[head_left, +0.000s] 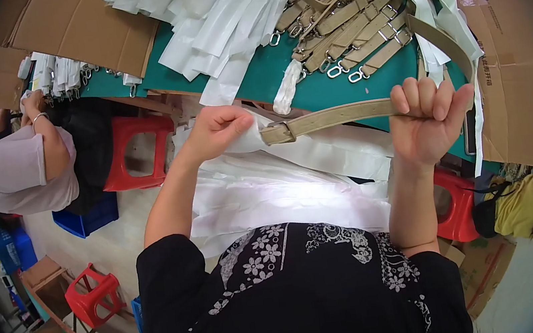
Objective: Wrapping beige industrial straps with metal buckles into white protective packaging paper.
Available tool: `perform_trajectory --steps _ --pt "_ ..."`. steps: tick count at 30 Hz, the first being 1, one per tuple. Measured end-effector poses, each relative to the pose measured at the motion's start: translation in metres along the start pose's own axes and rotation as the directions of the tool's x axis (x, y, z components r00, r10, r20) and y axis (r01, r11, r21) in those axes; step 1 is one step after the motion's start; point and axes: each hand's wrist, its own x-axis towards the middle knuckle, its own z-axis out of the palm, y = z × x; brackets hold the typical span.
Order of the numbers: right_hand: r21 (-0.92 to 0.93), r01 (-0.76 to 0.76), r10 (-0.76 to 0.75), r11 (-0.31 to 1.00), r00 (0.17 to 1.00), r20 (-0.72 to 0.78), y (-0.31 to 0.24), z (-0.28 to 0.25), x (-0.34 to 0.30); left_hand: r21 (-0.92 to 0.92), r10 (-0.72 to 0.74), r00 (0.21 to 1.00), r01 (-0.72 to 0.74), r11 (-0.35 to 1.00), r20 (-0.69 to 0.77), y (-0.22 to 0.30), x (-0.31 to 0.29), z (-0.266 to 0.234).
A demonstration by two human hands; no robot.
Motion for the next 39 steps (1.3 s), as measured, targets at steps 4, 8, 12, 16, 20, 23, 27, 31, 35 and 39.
perform_trajectory --steps 4,8,12,16,20,23,27,31,35,39 --pt "0.158 0.037 -0.025 0.987 0.997 -0.072 0.014 0.000 -0.006 0.214 0.115 0.992 -0.100 0.972 -0.060 0.017 -0.002 -0.008" --pt "0.355 -0.031 0.072 0.934 0.992 -0.101 0.029 0.005 -0.005 0.136 0.053 0.993 -0.038 0.990 -0.105 0.007 -0.003 -0.001" --pt "0.106 -0.069 0.085 0.992 0.984 -0.156 0.068 0.011 -0.018 0.009 0.089 0.995 -0.088 0.996 -0.040 0.008 0.000 0.018" --pt "-0.059 -0.048 0.037 0.997 0.985 -0.171 0.067 0.004 -0.015 0.152 0.032 0.995 -0.017 0.988 -0.098 0.003 -0.001 0.017" --pt "-0.185 -0.016 -0.016 0.983 0.986 -0.169 0.054 0.004 -0.014 0.384 -0.061 0.990 0.105 0.918 -0.124 0.003 0.000 0.019" --pt "-0.189 0.016 -0.039 0.982 0.992 -0.117 0.066 0.008 -0.018 0.301 0.127 0.975 -0.069 0.951 -0.180 0.000 0.003 0.039" --pt "-0.324 -0.029 0.036 0.946 0.999 0.014 0.116 0.002 -0.043 0.167 0.249 0.942 -0.214 0.962 -0.227 0.007 0.008 0.063" --pt "-0.451 -0.242 0.205 0.859 0.970 -0.130 0.121 -0.023 -0.042 0.212 0.237 0.920 -0.176 0.961 -0.311 -0.004 0.004 0.054" --pt "0.383 -0.198 0.258 0.902 0.960 -0.112 0.049 -0.055 0.012 0.415 0.309 0.884 -0.149 0.897 -0.351 -0.019 -0.015 0.022" --pt "0.060 -0.006 0.015 0.998 0.988 -0.153 0.046 -0.027 0.017 0.385 0.285 0.827 -0.092 0.918 -0.484 -0.015 -0.008 0.029"
